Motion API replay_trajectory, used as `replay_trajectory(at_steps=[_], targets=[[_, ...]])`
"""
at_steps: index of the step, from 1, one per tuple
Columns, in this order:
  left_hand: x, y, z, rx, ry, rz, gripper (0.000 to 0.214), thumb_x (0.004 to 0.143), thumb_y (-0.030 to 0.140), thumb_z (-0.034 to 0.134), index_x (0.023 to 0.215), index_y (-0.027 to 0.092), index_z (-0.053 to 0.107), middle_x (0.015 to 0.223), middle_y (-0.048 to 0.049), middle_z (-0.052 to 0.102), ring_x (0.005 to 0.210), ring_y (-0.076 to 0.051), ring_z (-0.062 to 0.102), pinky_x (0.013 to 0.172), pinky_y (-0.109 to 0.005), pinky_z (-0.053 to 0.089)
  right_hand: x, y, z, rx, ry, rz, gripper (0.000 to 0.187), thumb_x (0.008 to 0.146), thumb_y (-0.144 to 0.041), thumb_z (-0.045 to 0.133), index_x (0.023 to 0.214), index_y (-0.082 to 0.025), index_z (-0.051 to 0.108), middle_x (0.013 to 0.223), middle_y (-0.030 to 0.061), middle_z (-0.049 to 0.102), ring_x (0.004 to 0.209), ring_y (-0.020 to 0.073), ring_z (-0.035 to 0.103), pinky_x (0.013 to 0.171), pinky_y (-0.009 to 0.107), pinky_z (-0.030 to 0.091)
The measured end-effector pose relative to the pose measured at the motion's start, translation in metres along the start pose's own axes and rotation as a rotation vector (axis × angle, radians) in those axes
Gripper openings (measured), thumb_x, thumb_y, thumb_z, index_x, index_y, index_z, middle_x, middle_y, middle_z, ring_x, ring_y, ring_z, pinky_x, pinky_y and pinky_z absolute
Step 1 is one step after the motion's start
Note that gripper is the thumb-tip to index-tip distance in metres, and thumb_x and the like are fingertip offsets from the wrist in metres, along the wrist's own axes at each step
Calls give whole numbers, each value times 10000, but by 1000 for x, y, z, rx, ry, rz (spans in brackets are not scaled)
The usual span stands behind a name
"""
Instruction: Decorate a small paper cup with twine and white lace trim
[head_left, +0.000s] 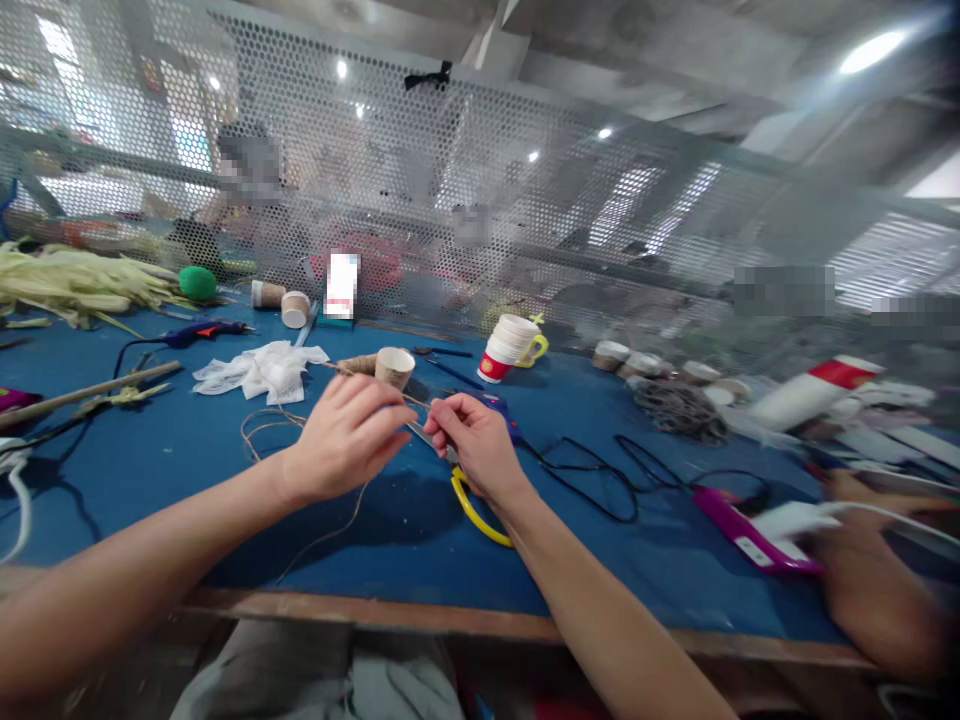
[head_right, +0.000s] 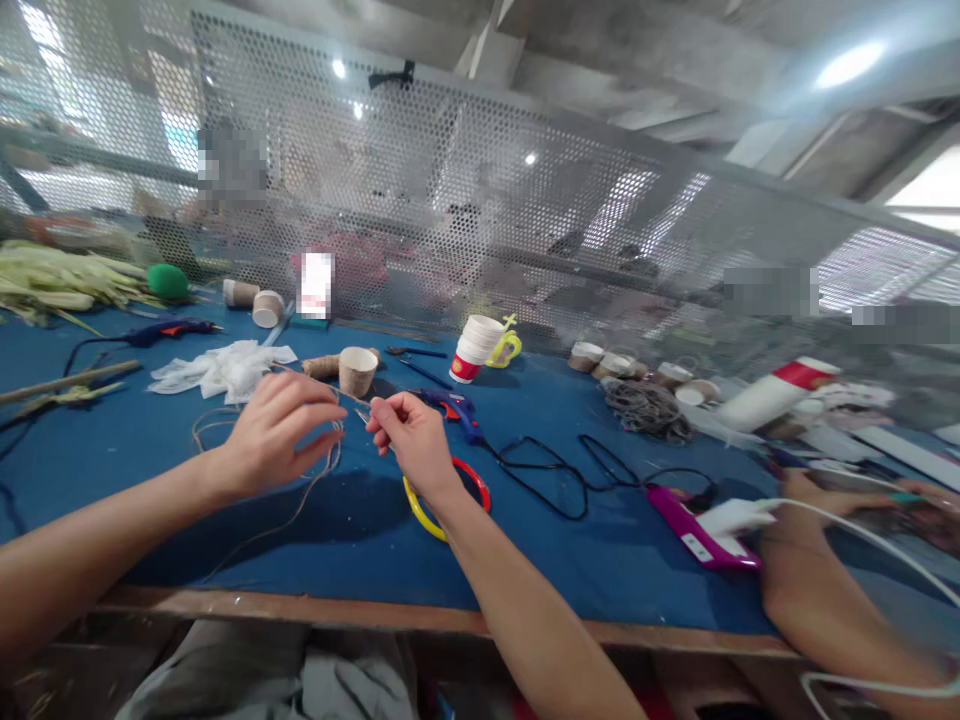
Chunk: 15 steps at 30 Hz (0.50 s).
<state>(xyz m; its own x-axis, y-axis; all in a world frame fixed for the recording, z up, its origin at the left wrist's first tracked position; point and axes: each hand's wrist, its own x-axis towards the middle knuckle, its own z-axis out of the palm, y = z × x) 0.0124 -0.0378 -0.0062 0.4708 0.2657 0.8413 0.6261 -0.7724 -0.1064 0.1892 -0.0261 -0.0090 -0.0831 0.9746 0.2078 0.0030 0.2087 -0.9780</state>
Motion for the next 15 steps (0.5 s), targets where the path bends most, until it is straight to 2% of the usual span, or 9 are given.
replay_trajectory(at_steps=[2, 5, 7, 9, 12, 15], targets=[[3, -11, -5, 152, 30, -91, 196, 787, 275, 531, 958, 182, 558, 951, -78, 626, 898, -220, 511, 755, -359, 376, 0, -4, -3, -57, 12, -30, 271, 683, -390, 640, 602, -154, 532, 535, -16, 570, 424, 61, 461, 379, 177, 373], [5, -29, -6, 282, -76, -175, 262, 801, 348, 508, 972, 161, 572, 878, -81, 642, 838, -220, 534, 713, -351, 376, -1, -11, -7, -137, 37, -67, 274, 691, -398, 630, 605, -154, 540, 543, -11, 569, 438, 64, 470, 401, 181, 394], [3, -37, -3, 269, -164, -171, 233, 842, 322, 444, 881, 156, 603, 715, -49, 625, 678, -169, 537, 619, -295, 375, 1, -13, -10, -213, 52, -90, 289, 702, -418, 613, 610, -150, 553, 545, -3, 569, 441, 65, 468, 406, 184, 398], [2, -41, -1, 220, -206, -161, 262, 870, 268, 390, 800, 155, 616, 636, -27, 589, 578, -127, 508, 543, -246, 354, 4, -12, -14, -288, 63, -114, 331, 738, -465, 551, 664, -144, 584, 561, 12, 577, 435, 68, 459, 394, 190, 390], [0, -42, 1, 194, -213, -193, 275, 874, 240, 377, 779, 152, 620, 652, -28, 583, 561, -108, 499, 504, -217, 340, 10, -10, -23, -334, 119, -158, 435, 802, -523, 409, 838, -136, 606, 631, 41, 605, 438, 82, 456, 378, 208, 382], [0, -42, 2, 196, -229, -228, 270, 868, 258, 387, 786, 136, 614, 648, -37, 592, 562, -118, 511, 506, -224, 356, 14, -11, -31, -402, 226, -234, 422, 810, -510, 407, 855, -134, 593, 684, 63, 621, 455, 97, 462, 379, 225, 383]])
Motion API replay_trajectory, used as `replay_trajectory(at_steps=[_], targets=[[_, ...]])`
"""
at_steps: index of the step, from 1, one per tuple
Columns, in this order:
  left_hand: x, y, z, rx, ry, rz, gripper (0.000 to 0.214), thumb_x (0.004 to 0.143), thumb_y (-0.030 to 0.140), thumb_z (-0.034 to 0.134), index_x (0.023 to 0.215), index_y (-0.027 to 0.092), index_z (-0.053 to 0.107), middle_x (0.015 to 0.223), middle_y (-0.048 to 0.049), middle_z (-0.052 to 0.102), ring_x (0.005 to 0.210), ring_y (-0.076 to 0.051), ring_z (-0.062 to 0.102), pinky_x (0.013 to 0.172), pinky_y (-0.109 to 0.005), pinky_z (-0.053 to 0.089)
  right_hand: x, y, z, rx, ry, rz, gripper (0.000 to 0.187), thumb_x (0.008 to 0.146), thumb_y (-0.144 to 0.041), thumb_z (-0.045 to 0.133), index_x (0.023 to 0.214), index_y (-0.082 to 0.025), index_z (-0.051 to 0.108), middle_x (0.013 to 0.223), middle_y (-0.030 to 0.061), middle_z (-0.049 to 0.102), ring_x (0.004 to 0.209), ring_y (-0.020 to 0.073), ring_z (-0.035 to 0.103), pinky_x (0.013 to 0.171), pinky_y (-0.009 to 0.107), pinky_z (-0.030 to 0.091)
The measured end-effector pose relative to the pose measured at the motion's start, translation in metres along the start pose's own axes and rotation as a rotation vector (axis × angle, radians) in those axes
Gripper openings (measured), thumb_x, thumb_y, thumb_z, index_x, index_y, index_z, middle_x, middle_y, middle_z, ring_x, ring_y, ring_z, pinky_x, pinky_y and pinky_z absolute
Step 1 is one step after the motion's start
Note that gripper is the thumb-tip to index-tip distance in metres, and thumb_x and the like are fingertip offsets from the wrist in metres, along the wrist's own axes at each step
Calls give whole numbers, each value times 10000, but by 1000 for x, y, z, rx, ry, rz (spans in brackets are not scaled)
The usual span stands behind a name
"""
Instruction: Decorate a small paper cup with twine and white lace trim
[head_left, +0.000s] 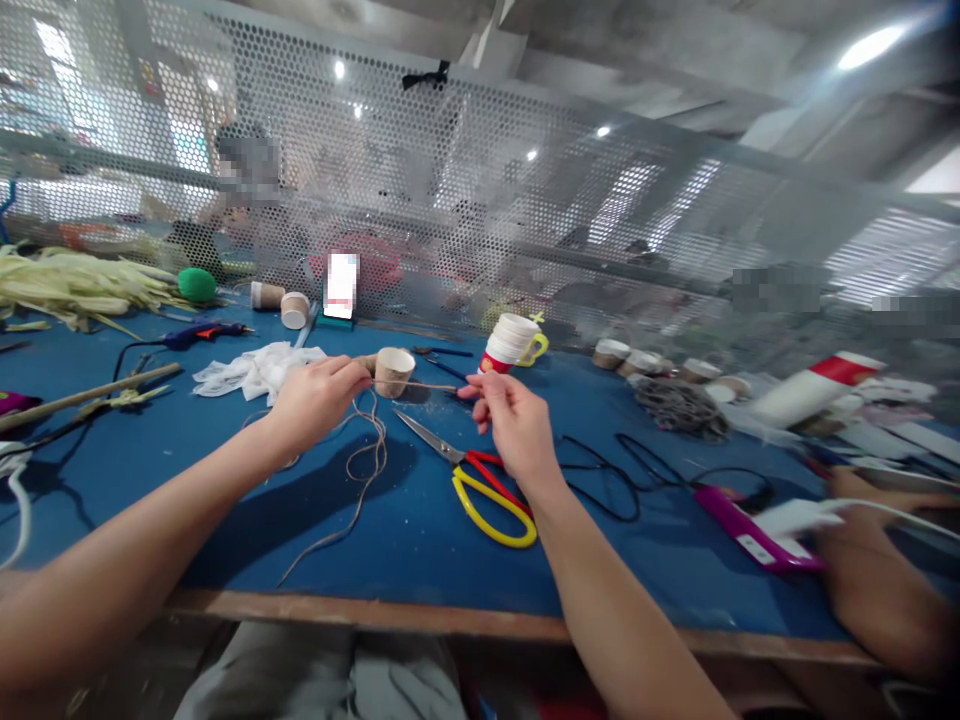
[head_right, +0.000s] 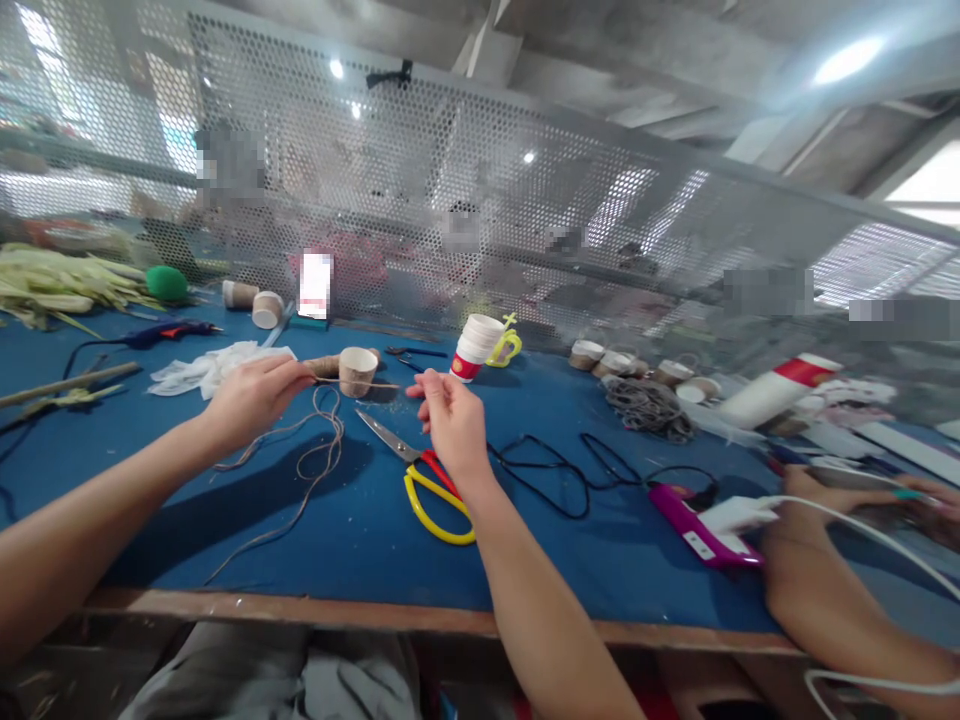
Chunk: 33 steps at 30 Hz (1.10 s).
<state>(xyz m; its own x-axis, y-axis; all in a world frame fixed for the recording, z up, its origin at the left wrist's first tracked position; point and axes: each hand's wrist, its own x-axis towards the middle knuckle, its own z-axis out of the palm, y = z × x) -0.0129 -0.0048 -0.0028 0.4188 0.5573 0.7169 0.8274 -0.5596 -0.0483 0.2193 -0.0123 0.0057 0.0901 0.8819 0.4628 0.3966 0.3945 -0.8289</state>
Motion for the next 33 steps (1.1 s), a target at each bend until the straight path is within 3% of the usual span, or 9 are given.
replay_trajectory(at_steps=[3, 7, 11, 16, 18, 22, 25, 28, 33], targets=[[-1, 1, 4, -74, 13, 33, 267, 867, 265, 389, 786, 135, 608, 669, -45, 621, 587, -125, 538, 538, -234, 393, 1, -4, -3, -204, 2, -243, 335, 785, -447, 501, 899, -148, 603, 820, 92, 639, 621, 147, 542, 527, 278, 453], [-3, 9, 10, -170, -55, 138, 276, 872, 253, 372, 768, 143, 603, 683, -48, 640, 631, -134, 571, 584, -247, 430, -7, -11, 4, -490, -289, -532, 191, 803, -327, 526, 888, -195, 634, 878, 64, 665, 837, 195, 562, 747, 337, 423], [-6, 19, 10, -129, -221, -38, 315, 815, 409, 458, 923, 138, 577, 849, -92, 648, 815, -199, 590, 708, -313, 453, -9, -10, 5, -610, -490, -347, 213, 839, -245, 462, 728, -187, 634, 622, 18, 647, 606, 147, 560, 597, 262, 400], [-13, 34, 5, 81, -638, -318, 878, 555, 731, 495, 1111, 51, 487, 947, -220, 592, 870, -367, 578, 681, -444, 456, 2, -2, -7, -590, -218, -116, 229, 826, -247, 450, 684, -174, 613, 580, 11, 633, 479, 114, 505, 523, 232, 362], [-15, 40, 6, 57, -765, -295, 823, 590, 648, 553, 1147, 49, 465, 993, -225, 579, 838, -351, 598, 652, -416, 470, 5, 0, -9, -551, -193, -96, 221, 818, -259, 456, 696, -173, 619, 576, 10, 634, 463, 110, 491, 508, 227, 354], [-14, 44, 6, -59, -898, -123, 206, 762, 186, 484, 915, 126, 607, 926, -148, 635, 815, -255, 627, 671, -324, 473, 4, 2, -6, -514, -226, -99, 235, 807, -271, 458, 670, -174, 622, 573, 8, 636, 435, 102, 466, 488, 228, 340], [-8, 30, -4, -18, -964, -98, 277, 709, 31, 420, 827, 145, 644, 829, -131, 665, 798, -247, 632, 635, -313, 468, 1, 1, -4, -482, -231, -106, 251, 806, -282, 455, 651, -172, 620, 571, 7, 634, 432, 98, 460, 491, 229, 345], [-1, 4, -21, 215, -932, -252, 305, 717, 23, 380, 822, 93, 657, 856, -191, 656, 819, -294, 616, 626, -361, 455, 0, -2, -1, -422, -234, -93, 252, 808, -293, 455, 665, -163, 617, 590, 12, 636, 443, 96, 457, 493, 227, 354], [6, -24, -38, 413, -471, -422, 241, 726, 245, 554, 915, 119, 635, 975, -188, 605, 951, -351, 521, 739, -462, 407, -5, -6, 5, -298, -313, -64, 225, 816, -312, 454, 793, -155, 613, 605, 12, 634, 469, 101, 470, 473, 222, 350]])
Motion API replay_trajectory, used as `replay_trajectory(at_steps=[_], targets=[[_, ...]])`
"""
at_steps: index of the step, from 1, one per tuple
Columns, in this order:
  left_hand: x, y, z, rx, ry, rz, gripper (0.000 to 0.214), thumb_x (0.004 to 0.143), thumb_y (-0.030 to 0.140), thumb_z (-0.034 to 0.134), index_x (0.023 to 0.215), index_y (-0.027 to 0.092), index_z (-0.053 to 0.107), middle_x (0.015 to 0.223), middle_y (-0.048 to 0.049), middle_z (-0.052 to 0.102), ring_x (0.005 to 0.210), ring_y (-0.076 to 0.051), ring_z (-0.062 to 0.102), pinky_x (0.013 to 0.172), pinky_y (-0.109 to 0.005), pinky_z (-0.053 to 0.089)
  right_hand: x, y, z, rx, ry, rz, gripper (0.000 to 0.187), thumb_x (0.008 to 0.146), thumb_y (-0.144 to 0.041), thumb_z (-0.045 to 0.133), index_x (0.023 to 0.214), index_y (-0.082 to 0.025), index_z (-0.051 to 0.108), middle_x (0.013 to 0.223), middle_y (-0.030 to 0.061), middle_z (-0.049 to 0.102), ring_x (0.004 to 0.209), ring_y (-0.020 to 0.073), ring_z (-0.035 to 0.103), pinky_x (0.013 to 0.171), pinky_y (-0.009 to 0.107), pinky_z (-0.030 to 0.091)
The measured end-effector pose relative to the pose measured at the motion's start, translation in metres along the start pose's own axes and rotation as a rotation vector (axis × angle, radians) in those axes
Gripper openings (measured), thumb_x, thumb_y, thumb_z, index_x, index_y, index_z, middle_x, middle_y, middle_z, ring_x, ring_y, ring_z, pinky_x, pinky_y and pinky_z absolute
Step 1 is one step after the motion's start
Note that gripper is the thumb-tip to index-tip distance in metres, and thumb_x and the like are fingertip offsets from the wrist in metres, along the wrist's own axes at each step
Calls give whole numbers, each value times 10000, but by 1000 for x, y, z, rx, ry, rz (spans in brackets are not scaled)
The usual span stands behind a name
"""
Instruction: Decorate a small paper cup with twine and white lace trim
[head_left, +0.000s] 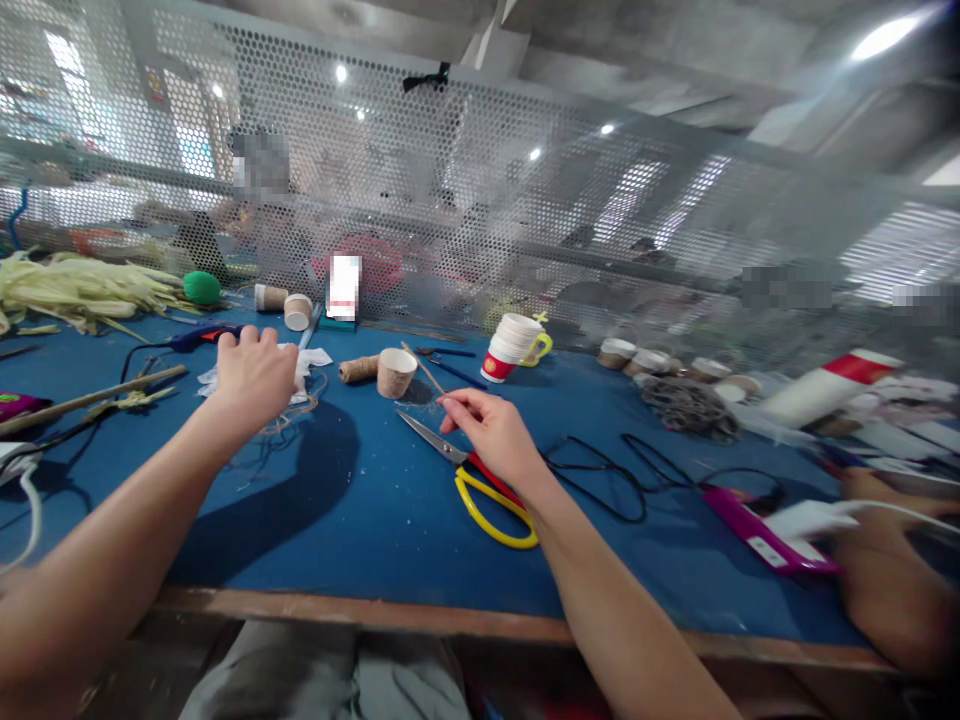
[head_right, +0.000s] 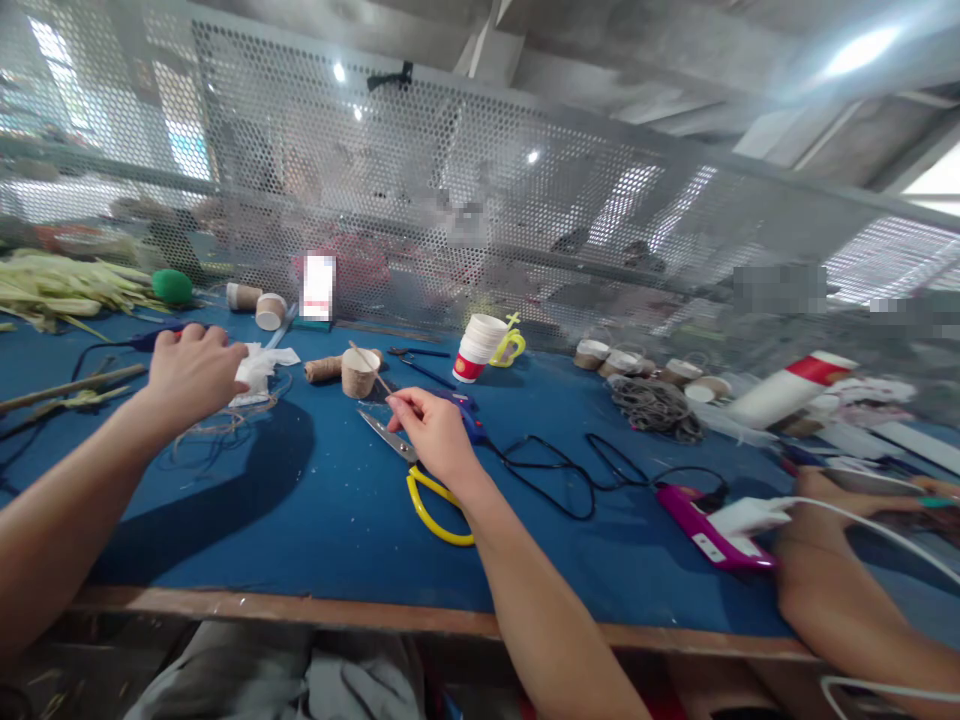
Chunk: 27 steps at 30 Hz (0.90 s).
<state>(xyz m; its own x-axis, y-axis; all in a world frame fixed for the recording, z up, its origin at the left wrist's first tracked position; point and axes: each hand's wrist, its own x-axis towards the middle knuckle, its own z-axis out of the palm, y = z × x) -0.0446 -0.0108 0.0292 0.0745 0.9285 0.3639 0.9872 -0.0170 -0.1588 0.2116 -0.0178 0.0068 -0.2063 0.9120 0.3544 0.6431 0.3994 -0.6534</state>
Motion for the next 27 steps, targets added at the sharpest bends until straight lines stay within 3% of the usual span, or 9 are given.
replay_trajectory(at_steps=[2, 5, 8, 11, 14, 17, 22, 27], targets=[[1, 7, 2, -243, 179, 73, 339, 752, 288, 547, 1051, 128, 571, 1045, -167, 579, 967, -300, 524, 770, -427, 422, -2, -2, 3, 34, -61, -37, 215, 822, -308, 454, 840, -163, 610, 625, 11, 643, 514, 111, 507, 501, 226, 370], [-1, 27, 11, -601, 307, 367, 387, 801, 262, 503, 1166, 137, 472, 1114, -123, 559, 977, -199, 538, 800, -329, 449, -6, -4, 4, 25, -157, -101, 212, 838, -304, 441, 840, -174, 609, 646, 8, 650, 560, 119, 541, 546, 234, 394], [-5, 42, 22, -592, 364, 524, 240, 831, 238, 458, 1013, 133, 574, 946, -99, 632, 868, -182, 577, 747, -312, 473, -7, -5, 5, -59, -202, -162, 213, 855, -264, 421, 815, -175, 610, 667, 9, 655, 596, 122, 564, 592, 241, 406], [-10, 49, 30, -518, 354, 541, 225, 846, 220, 423, 812, 135, 628, 714, -70, 645, 673, -156, 595, 618, -270, 480, -8, -8, 8, -288, -106, -264, 192, 848, -256, 453, 860, -174, 627, 766, 42, 672, 698, 154, 588, 641, 264, 390], [-15, 55, 31, -489, 363, 563, 231, 847, 221, 421, 793, 140, 631, 688, -67, 651, 657, -161, 604, 600, -269, 476, -9, -11, 17, -551, 34, -362, 221, 841, -319, 480, 906, -174, 634, 779, 63, 674, 726, 184, 588, 638, 284, 347], [-19, 61, 30, -474, 350, 591, 263, 854, 247, 404, 775, 137, 629, 680, -77, 653, 643, -176, 608, 579, -281, 471, -11, -12, 25, -706, 62, -410, 275, 869, -322, 431, 767, -170, 637, 656, 47, 655, 640, 167, 573, 591, 285, 294], [-25, 70, 28, -419, 264, 520, 334, 866, 272, 359, 687, 131, 603, 571, -69, 620, 533, -158, 581, 492, -246, 417, -12, -10, 33, -756, 116, -446, 305, 877, -315, 422, 688, -171, 613, 602, 31, 639, 587, 143, 547, 579, 283, 253], [-30, 76, 26, -397, 185, 400, 332, 868, 253, 329, 717, 128, 597, 554, -75, 621, 470, -155, 556, 446, -242, 376, -11, -7, 36, -716, 188, -448, 331, 884, -321, 404, 679, -177, 620, 588, 34, 637, 577, 149, 559, 590, 283, 272]])
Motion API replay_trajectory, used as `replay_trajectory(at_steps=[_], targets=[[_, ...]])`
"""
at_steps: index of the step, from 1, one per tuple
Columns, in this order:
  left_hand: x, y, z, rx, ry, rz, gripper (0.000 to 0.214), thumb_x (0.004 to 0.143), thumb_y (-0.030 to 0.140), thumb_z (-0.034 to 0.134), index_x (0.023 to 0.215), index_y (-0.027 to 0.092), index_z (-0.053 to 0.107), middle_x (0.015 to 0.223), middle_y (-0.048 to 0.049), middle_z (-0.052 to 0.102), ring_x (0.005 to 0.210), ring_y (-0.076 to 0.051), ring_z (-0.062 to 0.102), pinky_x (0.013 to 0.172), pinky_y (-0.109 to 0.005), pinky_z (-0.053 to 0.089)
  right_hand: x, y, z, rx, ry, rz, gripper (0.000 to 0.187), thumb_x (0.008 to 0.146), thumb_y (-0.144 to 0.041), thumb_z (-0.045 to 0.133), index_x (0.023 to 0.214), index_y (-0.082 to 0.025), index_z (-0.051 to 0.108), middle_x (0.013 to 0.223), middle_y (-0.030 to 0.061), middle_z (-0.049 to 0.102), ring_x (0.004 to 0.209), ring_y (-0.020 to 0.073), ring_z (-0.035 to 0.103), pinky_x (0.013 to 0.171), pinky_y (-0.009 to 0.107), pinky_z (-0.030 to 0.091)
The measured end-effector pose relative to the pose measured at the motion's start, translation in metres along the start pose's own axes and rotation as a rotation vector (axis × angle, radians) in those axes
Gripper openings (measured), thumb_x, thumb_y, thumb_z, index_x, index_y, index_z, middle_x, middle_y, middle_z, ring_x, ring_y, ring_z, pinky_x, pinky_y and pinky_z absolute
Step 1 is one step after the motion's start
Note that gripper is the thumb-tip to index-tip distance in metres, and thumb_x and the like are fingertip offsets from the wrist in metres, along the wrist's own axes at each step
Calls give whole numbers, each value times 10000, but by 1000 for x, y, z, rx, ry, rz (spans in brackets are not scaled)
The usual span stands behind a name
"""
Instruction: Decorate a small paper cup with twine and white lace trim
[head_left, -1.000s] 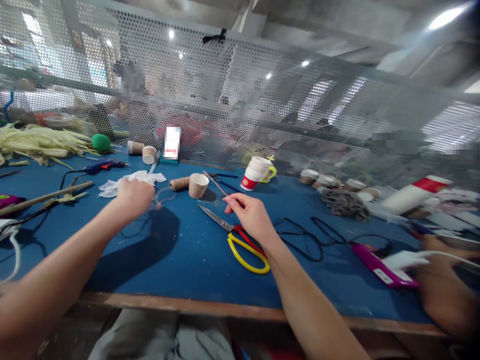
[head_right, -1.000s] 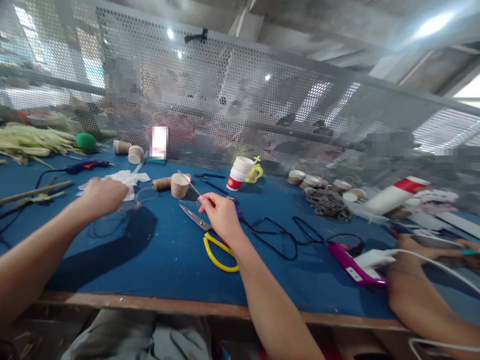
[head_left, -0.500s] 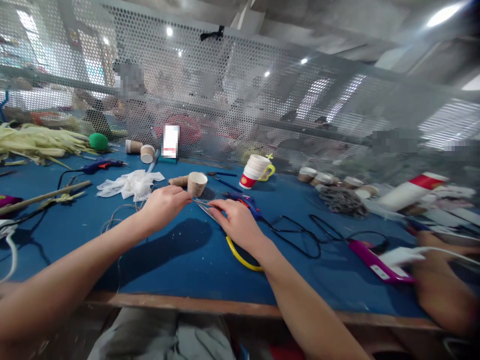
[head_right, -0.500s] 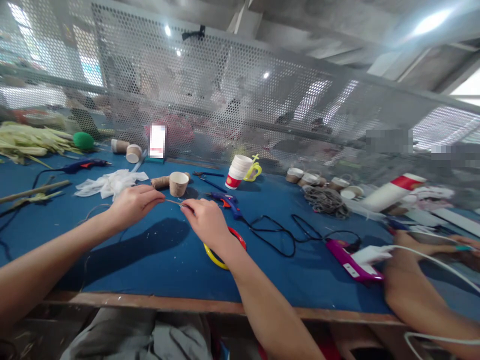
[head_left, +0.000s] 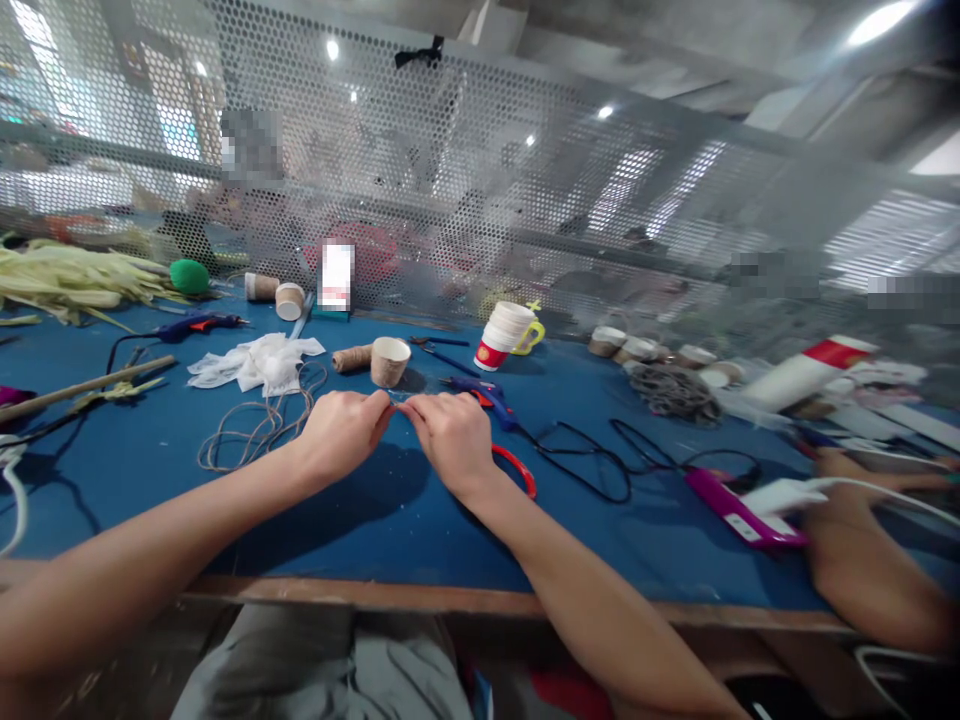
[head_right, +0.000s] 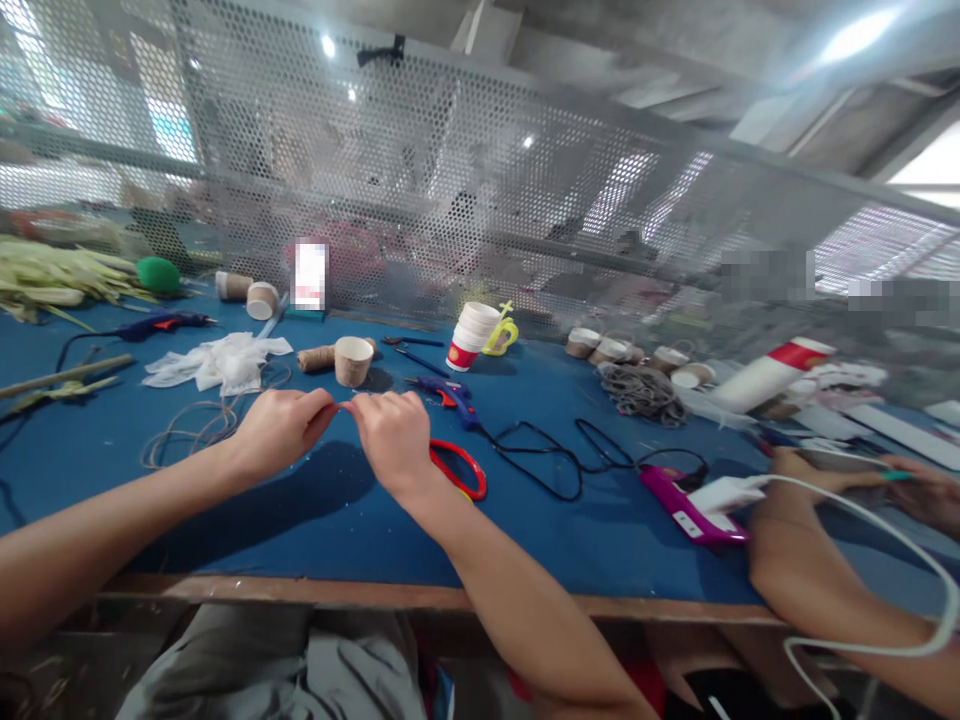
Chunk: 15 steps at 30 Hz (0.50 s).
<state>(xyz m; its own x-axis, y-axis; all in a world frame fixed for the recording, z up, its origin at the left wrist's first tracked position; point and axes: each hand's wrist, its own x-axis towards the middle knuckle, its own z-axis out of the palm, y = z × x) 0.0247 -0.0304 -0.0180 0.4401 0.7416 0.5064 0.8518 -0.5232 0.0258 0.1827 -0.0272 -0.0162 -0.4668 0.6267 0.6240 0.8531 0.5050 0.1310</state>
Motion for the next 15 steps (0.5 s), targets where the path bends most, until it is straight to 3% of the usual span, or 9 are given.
replay_trajectory(at_steps=[6, 15], targets=[[2, -8, -5, -57, 17, -47, 312, 870, 262, 334, 743, 130, 586, 610, -83, 635, 539, -168, 580, 496, -252, 408, 4, 11, -4, 58, 42, 3, 257, 857, -345, 456, 884, -167, 639, 794, 67, 691, 730, 180, 600, 654, 287, 322], [0, -6, -4, -182, 32, -50, 268, 850, 250, 386, 713, 133, 585, 573, -60, 625, 514, -155, 570, 486, -240, 389, 4, 17, -5, 13, 88, 8, 380, 871, -404, 400, 687, -171, 636, 643, 41, 670, 633, 157, 583, 649, 281, 307]])
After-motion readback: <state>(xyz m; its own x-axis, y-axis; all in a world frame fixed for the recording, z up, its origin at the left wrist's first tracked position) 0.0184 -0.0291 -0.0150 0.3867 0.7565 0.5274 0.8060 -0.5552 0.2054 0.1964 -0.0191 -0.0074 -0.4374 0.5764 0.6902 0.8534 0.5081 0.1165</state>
